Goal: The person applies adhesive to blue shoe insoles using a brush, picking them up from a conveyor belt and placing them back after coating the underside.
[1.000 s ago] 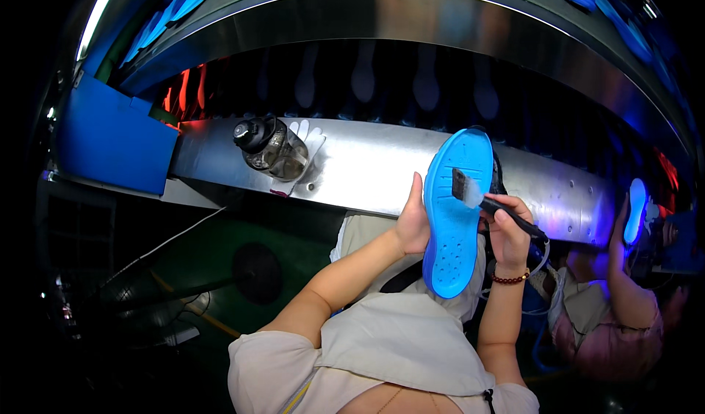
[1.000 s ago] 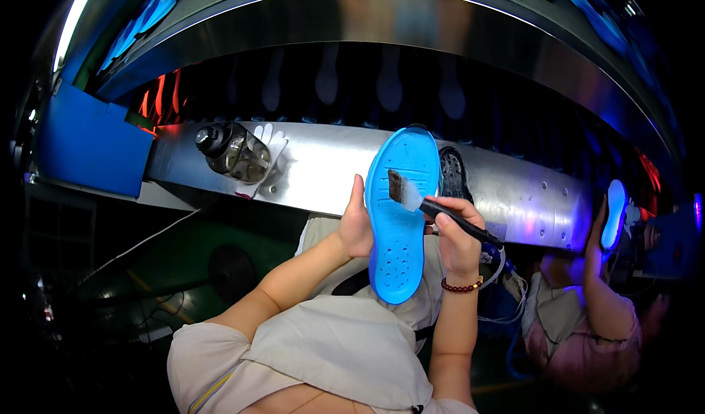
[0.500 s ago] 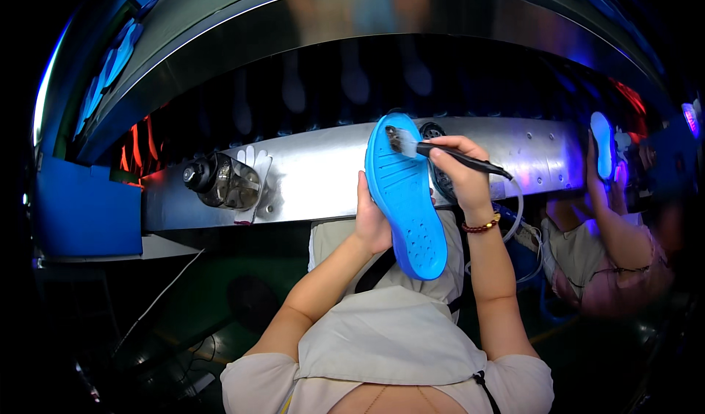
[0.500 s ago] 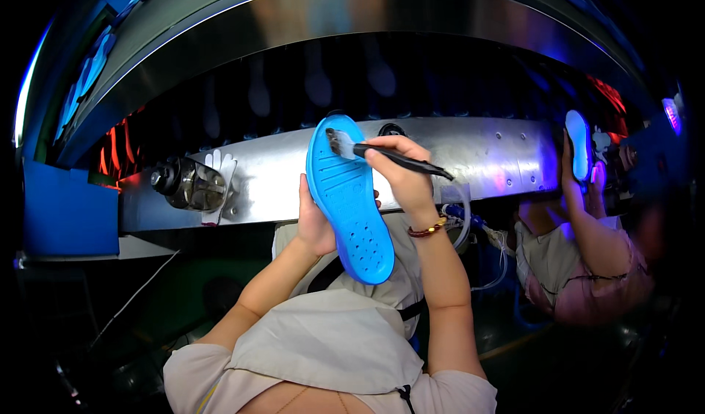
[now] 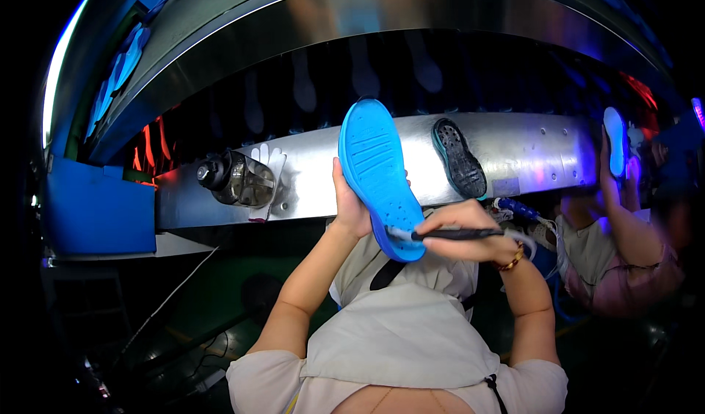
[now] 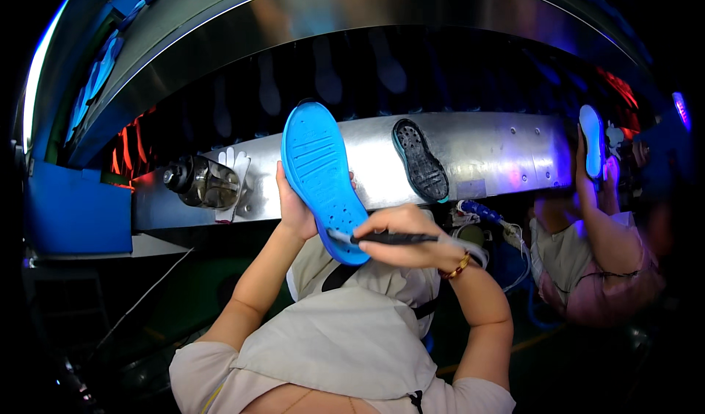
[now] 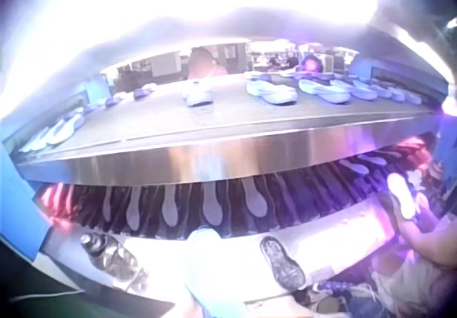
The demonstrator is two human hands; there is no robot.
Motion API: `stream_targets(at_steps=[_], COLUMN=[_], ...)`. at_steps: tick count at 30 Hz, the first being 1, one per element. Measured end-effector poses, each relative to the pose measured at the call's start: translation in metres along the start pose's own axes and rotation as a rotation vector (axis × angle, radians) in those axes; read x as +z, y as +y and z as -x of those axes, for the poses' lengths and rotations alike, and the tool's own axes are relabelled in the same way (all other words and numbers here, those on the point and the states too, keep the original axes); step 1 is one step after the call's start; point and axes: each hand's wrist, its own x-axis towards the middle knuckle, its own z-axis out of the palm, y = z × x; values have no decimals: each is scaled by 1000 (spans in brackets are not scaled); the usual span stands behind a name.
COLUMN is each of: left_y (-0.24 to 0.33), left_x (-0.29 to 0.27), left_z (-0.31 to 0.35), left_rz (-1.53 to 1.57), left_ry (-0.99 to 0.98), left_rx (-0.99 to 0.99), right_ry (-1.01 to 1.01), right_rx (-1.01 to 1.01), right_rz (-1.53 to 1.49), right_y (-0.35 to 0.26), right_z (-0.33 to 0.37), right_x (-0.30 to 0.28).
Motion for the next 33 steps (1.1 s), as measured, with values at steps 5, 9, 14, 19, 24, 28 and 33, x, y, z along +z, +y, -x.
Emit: stream_targets(at_steps=[5, 9, 14, 19, 24, 28, 33], left_y=[-15, -14, -6, -2, 1, -3, -4], left_x=[22, 23, 35, 33, 45, 37, 42], left_z=[6, 6, 6, -1, -2, -8, -6], left_rz=[113, 190, 39, 80, -59, 41, 4], left_ry=[-178, -172, -166, -158, -48, -66, -79], left_rx=[-87, -1, -12, 54, 157, 139, 196], right_ry=[533, 178, 344, 85, 262, 89, 379], right_rx=[-38, -316, -38, -345, -119, -302, -10], right_rz=[-290, -43, -380, -112, -201, -162, -405], right_y=[-9, -11, -7, -6, 0, -6, -6], right_z=[-29, -31, -22, -23, -20, -16, -14], right_x=[-14, -10, -22, -21, -18, -19, -10])
